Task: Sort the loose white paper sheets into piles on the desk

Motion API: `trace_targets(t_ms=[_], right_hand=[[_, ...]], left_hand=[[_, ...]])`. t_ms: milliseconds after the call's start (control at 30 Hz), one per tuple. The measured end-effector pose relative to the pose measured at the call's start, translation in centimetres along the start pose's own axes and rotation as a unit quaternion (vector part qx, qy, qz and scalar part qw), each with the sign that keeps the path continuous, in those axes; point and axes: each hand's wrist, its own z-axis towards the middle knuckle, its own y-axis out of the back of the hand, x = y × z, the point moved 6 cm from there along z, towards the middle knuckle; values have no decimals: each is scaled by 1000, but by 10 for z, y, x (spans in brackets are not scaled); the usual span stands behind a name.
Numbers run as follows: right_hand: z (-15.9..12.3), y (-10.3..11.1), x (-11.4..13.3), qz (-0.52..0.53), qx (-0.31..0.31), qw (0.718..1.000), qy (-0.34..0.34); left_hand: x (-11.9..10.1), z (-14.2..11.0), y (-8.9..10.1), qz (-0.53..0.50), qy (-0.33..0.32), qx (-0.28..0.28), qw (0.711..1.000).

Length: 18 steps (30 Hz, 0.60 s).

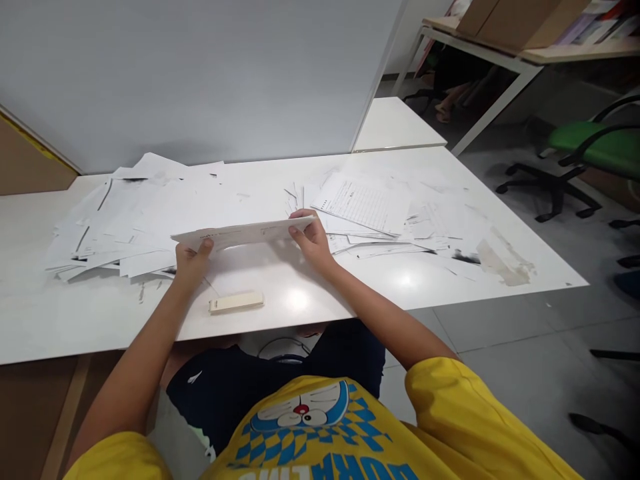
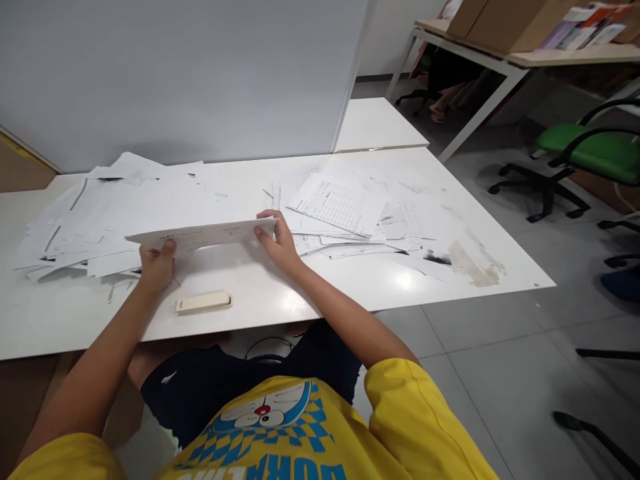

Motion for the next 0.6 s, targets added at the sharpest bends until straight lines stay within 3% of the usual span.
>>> trace_targets(t_ms=[167,400,600], right_hand=[[0,-3,0,-7,29,1000,2],[-1,-5,-1,-17,52,998,5],[0,-5,-3,-22,55,998,11]], left_hand=[[-1,0,0,-2,-6,-18,1000],[-3,0,-5,-15,-19,18,1000],[-15,0,-10,-2,-24,17,1000]])
